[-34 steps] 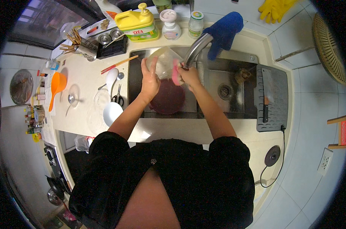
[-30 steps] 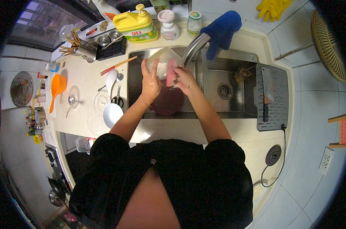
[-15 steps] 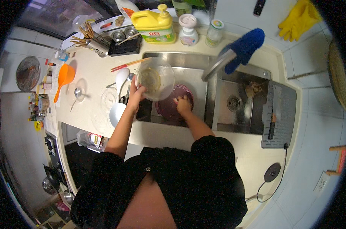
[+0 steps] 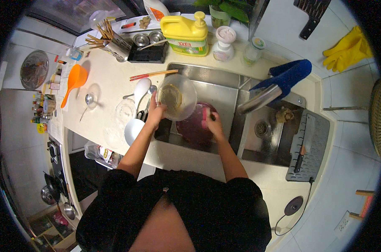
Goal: The person washes various kitchen items in a sink using a pink sponge and running water. They clean a pink bowl, a white ladle, scissors, a white bowl, a clear plastic container with a lid, a spoon, and a small plastic bowl. The person scrubs each item thoroughly and rinses them under the tap before placing them aside.
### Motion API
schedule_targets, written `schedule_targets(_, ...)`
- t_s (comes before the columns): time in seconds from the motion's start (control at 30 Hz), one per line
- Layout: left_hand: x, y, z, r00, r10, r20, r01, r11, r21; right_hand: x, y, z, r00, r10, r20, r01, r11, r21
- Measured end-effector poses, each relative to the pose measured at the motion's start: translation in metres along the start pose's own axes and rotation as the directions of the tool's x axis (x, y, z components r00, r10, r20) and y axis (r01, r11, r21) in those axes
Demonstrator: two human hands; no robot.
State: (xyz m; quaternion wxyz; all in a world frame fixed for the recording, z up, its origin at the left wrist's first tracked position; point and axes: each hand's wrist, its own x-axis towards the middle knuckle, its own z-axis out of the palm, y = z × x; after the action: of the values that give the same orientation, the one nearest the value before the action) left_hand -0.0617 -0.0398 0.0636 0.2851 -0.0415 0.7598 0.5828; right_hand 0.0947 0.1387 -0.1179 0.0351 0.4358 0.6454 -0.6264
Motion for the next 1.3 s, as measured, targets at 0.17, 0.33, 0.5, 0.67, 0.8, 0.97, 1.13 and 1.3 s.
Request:
schedule_targets(0.17, 0.015, -0.03, 0.019, 0.995, 0.088, 0.048, -0.088, 0.996, -0.01, -0.09, -0.139, -0.031, 0.968, -0.076, 0.239, -0.051, 0.873, 0.485)
schedule_targets(0.33, -0.026, 0.019, 0.057, 0.974, 0.036, 0.225, -0.006, 0.992, -0.13, -0.019, -0.137, 0.035, 0.973, -0.113, -0.201, 0.158, 0.961, 0.229)
schedule_targets(0.5, -0.023, 0.01, 0.047, 0.918, 0.088, 0.387, 0.007, 0.971, -0.239, -0.041, -0.171, 0.041, 0.698, -0.694, -0.173, 0.641, 0.715, -0.279)
schedule_targets(0.67, -0.022, 0.025, 0.035, 0.886, 0.13, 0.446, -0.001, 0.96, -0.278, -0.06, -0.18, 0.012, 0.572, -0.638, 0.516, 0.82, 0.432, -0.375)
schedule_targets(0.8, -0.034, 0.031, 0.038, 0.939, 0.04, 0.343, 0.039, 0.975, -0.221, -0.086, -0.179, -0.002, 0.596, -0.674, 0.435, 0.753, 0.283, -0.593)
schedule_targets(0.97, -0.034, 0.024, 0.049, 0.927, 0.165, 0.335, -0.127, 0.983, -0.133, -0.064, -0.195, -0.004, 0.176, -0.946, 0.274, 0.718, -0.067, -0.692)
schedule_targets(1.13, -0.031, 0.025, 0.05, 0.943, 0.253, 0.217, -0.219, 0.961, -0.166, -0.046, -0.196, 0.0, 0.61, -0.729, 0.31, 0.359, -0.095, -0.929)
schedule_targets(1.3, -0.034, 0.032, 0.054, 0.954, 0.246, 0.17, -0.196, 0.943, -0.268, -0.072, -0.198, 0.008, 0.868, -0.342, 0.361, 0.454, 0.251, -0.855)
